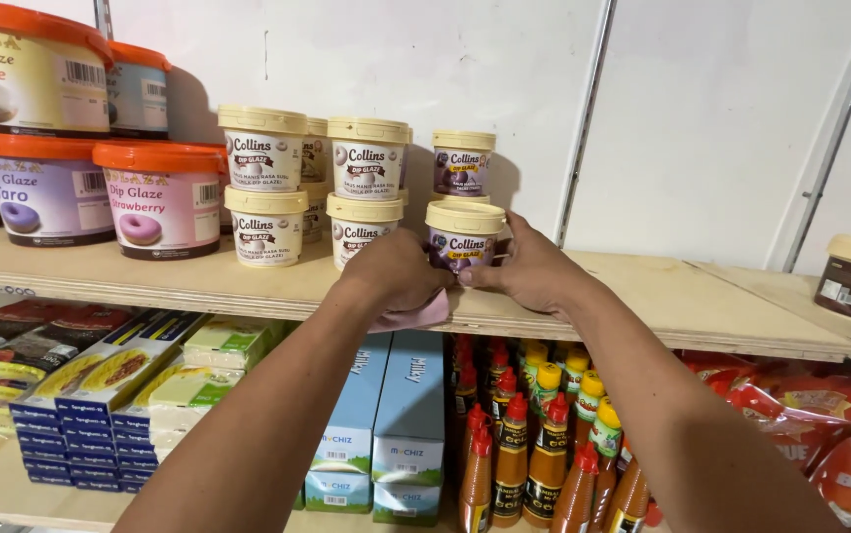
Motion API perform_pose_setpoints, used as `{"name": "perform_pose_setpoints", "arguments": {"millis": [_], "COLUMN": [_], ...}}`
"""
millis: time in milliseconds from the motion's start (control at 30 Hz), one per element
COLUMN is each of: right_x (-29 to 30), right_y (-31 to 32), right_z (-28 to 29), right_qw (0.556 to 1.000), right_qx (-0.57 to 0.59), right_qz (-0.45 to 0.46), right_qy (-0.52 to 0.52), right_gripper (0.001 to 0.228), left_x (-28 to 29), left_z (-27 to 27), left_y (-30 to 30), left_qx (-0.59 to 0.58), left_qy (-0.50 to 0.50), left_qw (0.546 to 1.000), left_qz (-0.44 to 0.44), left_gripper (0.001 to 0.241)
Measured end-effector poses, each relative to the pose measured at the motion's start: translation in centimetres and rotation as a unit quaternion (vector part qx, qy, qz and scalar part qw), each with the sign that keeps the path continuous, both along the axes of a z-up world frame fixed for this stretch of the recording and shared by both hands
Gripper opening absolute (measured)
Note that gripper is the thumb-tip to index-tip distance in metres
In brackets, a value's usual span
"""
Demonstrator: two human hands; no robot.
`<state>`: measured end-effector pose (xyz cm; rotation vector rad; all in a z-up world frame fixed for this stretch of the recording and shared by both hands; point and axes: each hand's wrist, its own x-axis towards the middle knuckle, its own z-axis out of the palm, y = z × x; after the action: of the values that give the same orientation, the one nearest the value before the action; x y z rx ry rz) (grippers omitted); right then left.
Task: Cleaning product containers with a cloth and organizing them on the shelves of a grocery store.
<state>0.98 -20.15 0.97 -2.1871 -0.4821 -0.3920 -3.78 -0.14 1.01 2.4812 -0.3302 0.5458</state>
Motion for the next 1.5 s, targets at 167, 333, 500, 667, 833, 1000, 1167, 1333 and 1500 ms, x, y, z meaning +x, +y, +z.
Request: {"name": "perform_pose_setpoints", "arguments": {"millis": [167,333,500,667,833,1000,1167,1333,1500], "right_x": [-1.1,0.5,0.3,1.4,1.3,1.3,1.8,1.0,0.2], "right_y": [0.3,0.3,0.2,0.2,0.2,0.1,-0.1,0.1,0.4], "right_z": [0.5,-0.1,0.4,-0.4,-0.6,-0.6,-0.9,-0.7,-0.3], "right_qw": [0.999,0.999,0.998,0.995,0.994,0.994,0.995,0.995,0.993], "right_qx": [-0.009,0.004,-0.032,-0.092,-0.109,-0.105,-0.095,-0.095,-0.116], "right_qz": [0.021,0.043,0.035,0.014,0.012,0.028,0.033,0.031,0.000], "right_qy": [0.025,0.017,0.044,0.026,0.025,0.019,0.013,0.009,0.016], "right_gripper": [0.083,0.078,0.078,0.070,0.059,0.058,0.057,0.055,0.058], "left_x": [3.7,2.2,2.5,2.4,2.5,2.0,2.0,1.7,1.6], "left_z": [-0.5,-0.3,-0.5,-0.8,-1.0,-1.0,-1.2,-1.1,-1.1], "left_y": [0.6,0.9,0.7,0.8,0.9,0.9,1.0,1.0,1.0], "left_qx": [0.068,0.043,0.063,0.065,0.057,0.047,0.036,0.041,0.022], "left_qy": [-0.016,-0.011,0.001,-0.020,-0.014,-0.014,-0.028,-0.047,-0.030], "left_qw": [0.997,0.996,0.997,0.996,0.997,0.998,0.997,0.996,0.998], "left_qz": [-0.046,-0.072,-0.051,-0.052,-0.056,-0.046,-0.060,-0.058,-0.051], "left_gripper": [0.043,0.045,0.038,0.037,0.038,0.038,0.036,0.038,0.040]}}
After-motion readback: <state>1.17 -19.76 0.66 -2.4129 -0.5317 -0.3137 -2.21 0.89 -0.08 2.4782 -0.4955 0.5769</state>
